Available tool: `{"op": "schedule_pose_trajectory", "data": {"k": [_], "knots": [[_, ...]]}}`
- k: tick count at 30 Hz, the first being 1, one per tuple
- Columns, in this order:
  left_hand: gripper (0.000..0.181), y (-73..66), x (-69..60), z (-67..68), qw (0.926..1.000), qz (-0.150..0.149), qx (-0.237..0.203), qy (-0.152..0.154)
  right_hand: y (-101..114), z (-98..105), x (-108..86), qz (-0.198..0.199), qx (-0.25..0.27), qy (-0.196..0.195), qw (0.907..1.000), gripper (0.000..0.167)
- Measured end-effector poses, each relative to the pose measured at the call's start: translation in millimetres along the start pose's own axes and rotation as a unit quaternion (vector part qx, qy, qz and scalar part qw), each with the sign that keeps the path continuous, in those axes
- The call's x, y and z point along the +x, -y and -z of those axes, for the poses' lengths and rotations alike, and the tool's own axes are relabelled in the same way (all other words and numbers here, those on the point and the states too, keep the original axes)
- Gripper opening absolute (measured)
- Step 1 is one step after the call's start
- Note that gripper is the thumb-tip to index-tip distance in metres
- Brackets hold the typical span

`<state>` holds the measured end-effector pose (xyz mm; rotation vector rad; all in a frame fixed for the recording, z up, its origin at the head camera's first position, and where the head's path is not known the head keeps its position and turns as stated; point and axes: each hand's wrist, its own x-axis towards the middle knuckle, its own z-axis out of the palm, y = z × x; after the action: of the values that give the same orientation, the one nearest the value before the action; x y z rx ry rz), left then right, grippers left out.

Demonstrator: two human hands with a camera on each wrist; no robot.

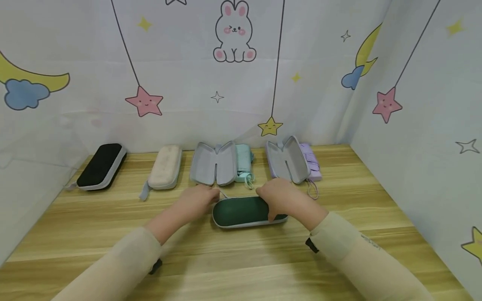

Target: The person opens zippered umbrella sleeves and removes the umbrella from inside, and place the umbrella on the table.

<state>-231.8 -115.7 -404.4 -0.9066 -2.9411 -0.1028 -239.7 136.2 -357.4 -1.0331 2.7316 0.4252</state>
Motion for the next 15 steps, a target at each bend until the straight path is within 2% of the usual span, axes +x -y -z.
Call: {"op": "schedule_pose_trajectory", "data": {"k": [5,15], "knots": [[0.01,4.5,-13.6,0.9,0.9999,0.003,0.01,0.002,-2,1,-2.3,0.009,0.011,-0.005,0.9999,0.058],[0.009,1.0,-32.8,0.5,0.9989,0.02,-0.017,0.038,-3,-1,-12.5,0.015,0.051,-0.003,0.9986,0.056]]}}
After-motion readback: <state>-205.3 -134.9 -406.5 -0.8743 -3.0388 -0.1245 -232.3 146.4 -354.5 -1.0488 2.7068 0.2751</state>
